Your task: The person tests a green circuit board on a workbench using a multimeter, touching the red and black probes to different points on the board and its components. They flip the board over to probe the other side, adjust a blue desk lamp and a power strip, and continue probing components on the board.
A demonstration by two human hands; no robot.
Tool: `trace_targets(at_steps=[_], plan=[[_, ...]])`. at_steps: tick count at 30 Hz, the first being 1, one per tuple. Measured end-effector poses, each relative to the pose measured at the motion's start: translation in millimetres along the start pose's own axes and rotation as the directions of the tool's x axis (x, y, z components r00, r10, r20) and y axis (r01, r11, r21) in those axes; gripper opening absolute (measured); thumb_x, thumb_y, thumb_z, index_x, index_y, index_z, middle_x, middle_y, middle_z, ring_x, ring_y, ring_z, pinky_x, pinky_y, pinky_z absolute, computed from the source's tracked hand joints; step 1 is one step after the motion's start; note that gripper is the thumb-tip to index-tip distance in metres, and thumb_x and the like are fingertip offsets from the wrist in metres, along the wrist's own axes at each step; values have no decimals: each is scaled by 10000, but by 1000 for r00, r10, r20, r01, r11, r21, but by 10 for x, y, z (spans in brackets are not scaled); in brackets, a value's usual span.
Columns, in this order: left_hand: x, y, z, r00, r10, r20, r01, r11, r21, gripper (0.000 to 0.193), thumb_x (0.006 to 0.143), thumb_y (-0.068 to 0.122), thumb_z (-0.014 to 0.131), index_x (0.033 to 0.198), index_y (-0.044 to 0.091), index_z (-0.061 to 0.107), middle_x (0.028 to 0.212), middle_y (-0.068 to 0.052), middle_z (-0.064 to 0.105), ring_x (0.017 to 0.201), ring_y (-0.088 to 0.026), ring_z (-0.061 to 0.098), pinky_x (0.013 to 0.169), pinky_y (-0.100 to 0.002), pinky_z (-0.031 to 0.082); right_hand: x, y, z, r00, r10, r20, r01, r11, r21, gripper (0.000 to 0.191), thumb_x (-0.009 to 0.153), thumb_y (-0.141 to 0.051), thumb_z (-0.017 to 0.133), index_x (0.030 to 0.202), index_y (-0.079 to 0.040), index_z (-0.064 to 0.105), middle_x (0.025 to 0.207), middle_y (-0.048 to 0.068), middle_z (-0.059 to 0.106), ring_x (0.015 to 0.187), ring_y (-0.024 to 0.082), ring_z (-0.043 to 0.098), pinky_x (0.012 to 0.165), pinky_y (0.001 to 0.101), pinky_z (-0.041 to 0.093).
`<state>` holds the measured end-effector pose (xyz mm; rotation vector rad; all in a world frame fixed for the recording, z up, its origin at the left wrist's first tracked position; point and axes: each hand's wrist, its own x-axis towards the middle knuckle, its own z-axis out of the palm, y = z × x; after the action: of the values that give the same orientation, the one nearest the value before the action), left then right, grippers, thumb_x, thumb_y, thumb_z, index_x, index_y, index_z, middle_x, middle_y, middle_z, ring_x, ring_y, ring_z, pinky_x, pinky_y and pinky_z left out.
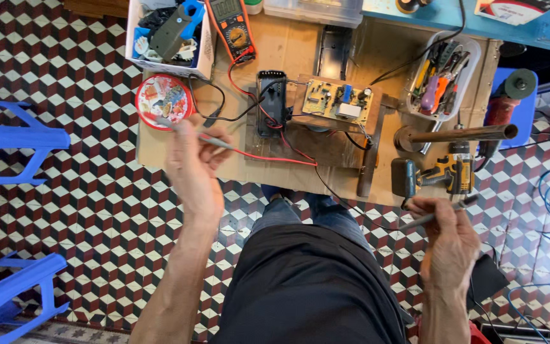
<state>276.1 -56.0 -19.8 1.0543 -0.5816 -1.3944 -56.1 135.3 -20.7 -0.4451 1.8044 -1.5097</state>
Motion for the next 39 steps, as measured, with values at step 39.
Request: trace_targets(at_steps=[39], plan=[[-754, -971, 545, 607, -320, 727, -68, 891, 449, 399, 1046, 423, 643, 1249, 97, 532, 864, -83, 718, 815, -208, 728, 666, -376, 577, -423, 41, 867, 978, -200, 51, 192, 972, 139, 490, 1096, -124, 577, 1550, -41, 413, 1292, 215, 634, 1141, 245, 674, 1070, 365, 554]])
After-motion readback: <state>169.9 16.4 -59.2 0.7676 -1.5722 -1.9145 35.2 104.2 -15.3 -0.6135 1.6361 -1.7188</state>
